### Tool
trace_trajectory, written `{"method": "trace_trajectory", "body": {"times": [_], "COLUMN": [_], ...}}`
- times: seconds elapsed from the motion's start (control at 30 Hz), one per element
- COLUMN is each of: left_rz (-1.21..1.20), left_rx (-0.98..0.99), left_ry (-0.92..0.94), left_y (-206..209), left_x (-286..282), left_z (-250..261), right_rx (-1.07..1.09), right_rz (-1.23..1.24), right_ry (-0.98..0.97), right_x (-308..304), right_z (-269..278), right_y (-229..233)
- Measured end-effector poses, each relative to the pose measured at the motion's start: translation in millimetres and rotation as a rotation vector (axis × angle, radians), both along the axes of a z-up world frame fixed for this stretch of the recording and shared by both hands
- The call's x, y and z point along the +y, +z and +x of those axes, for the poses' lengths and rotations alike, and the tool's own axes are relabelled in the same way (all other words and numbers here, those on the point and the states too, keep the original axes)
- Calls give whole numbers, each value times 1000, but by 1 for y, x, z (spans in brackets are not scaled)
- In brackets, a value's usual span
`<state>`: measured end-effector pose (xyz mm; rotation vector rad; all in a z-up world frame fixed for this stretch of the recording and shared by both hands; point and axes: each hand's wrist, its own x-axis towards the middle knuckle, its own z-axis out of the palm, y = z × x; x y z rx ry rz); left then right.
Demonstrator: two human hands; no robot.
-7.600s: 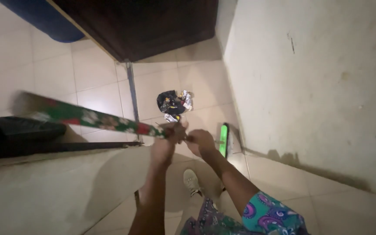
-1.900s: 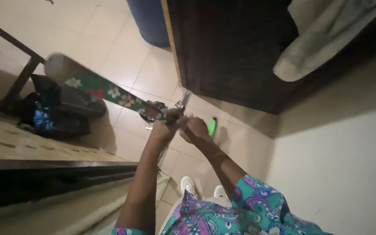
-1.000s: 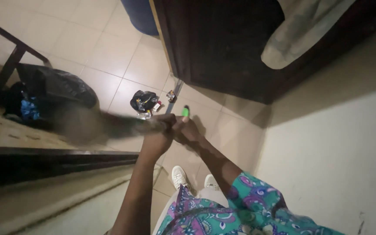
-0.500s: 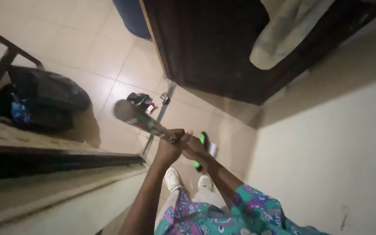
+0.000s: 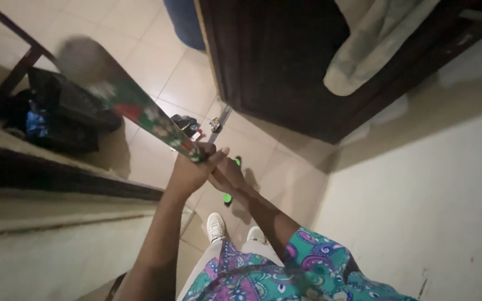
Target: Sweeping debris from the floor using a broom and dustpan in a bedroom and kitchen.
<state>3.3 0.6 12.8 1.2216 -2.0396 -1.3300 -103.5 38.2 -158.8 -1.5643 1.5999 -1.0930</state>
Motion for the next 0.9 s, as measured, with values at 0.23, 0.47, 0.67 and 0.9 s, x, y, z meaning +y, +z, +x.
{"method": "trace_trajectory", "body": {"times": [0.23,0.47,0.67,0.9], "left_rz": [158,51,-26,88], "left_rx": [87,-184,67,119], "left_ry": [-187,-298,-407,-25], "left_y": [-55,-71,-79,-71], "left_x": [14,14,13,-10], "left_z": [28,56,114,147], "right_rx": [-24,94,-604,-6], "right_rz": [158,18,-229,640], "right_ry": [15,-83,73,-181], "right_x": [35,38,23,0], "right_z": [19,67,114,155], "right_y": [-80,-76,-117,88]}}
